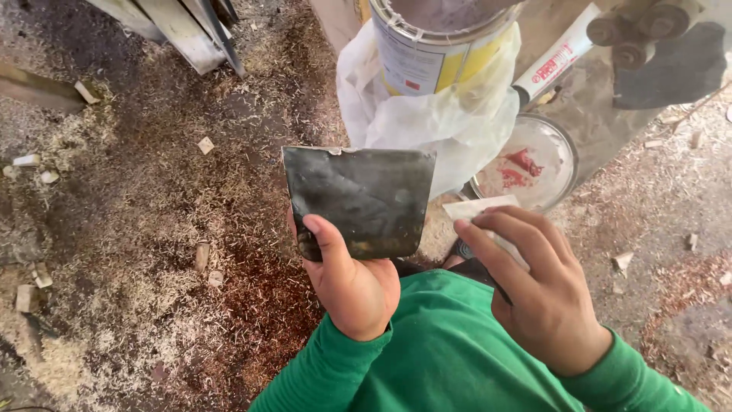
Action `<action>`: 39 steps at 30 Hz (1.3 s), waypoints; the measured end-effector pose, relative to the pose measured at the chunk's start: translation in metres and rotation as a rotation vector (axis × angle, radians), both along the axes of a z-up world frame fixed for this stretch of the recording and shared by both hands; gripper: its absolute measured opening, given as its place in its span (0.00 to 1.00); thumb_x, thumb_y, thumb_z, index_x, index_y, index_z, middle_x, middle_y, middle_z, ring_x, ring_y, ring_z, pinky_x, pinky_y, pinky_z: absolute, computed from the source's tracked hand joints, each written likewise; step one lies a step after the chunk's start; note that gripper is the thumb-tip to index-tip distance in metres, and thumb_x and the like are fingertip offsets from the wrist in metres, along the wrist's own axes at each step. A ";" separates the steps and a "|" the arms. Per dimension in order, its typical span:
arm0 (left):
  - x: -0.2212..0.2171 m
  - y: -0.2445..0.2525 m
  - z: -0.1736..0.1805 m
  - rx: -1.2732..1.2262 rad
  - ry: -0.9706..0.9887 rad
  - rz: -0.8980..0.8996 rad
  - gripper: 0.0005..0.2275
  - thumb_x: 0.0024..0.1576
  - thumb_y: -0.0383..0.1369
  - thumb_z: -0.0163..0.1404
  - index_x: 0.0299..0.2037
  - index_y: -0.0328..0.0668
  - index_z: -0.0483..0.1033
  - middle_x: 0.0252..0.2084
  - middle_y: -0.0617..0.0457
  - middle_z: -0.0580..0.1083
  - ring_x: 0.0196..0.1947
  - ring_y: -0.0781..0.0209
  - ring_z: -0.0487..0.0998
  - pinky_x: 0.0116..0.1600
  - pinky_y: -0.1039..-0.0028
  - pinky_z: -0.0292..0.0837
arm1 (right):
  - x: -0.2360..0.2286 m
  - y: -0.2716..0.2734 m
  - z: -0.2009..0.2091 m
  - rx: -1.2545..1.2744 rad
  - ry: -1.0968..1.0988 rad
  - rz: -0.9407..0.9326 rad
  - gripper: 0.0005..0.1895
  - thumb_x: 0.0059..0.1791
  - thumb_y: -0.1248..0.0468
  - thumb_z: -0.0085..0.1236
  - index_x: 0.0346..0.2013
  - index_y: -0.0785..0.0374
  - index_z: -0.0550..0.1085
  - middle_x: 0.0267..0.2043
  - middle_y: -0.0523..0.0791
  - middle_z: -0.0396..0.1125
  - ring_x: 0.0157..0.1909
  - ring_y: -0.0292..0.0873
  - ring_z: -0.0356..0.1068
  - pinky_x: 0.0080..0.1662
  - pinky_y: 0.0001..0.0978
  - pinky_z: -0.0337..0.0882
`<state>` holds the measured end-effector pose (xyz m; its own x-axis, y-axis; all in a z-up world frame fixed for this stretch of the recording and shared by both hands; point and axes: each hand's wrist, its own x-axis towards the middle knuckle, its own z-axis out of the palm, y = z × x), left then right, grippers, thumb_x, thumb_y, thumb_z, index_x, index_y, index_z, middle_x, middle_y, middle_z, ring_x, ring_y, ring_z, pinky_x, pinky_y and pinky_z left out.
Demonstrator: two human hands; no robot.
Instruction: Sanding a wooden door and mixing wood filler.
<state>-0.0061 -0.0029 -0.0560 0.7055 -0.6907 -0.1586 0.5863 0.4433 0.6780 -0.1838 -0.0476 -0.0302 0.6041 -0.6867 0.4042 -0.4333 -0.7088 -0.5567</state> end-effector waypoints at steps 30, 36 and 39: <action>0.013 0.031 0.027 0.171 -0.401 -0.559 0.08 0.64 0.19 0.47 0.51 0.20 0.73 0.47 0.38 0.79 0.43 0.48 0.85 0.47 0.56 0.88 | -0.010 -0.035 0.056 -0.205 0.243 0.283 0.23 0.44 0.64 0.56 0.54 0.63 0.76 0.60 0.46 0.69 0.62 0.49 0.69 0.58 0.49 0.69; 0.014 0.032 0.022 0.168 -0.480 -0.501 0.09 0.65 0.18 0.48 0.53 0.21 0.71 0.47 0.38 0.79 0.42 0.47 0.85 0.48 0.57 0.88 | -0.001 -0.041 0.052 -0.234 0.200 0.329 0.22 0.47 0.64 0.56 0.56 0.64 0.75 0.61 0.46 0.68 0.63 0.50 0.68 0.59 0.48 0.69; 0.015 0.028 0.021 0.179 -0.383 -0.547 0.11 0.63 0.17 0.48 0.55 0.21 0.69 0.48 0.38 0.78 0.41 0.47 0.85 0.46 0.57 0.88 | -0.007 -0.046 0.053 -0.250 0.175 0.342 0.23 0.46 0.65 0.54 0.57 0.65 0.74 0.61 0.47 0.68 0.63 0.50 0.68 0.60 0.47 0.70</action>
<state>0.0093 0.0252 -0.0351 0.2917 -0.9499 -0.1126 0.3987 0.0137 0.9170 -0.1905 -0.0933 0.0226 0.8530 -0.3303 0.4042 -0.2233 -0.9308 -0.2894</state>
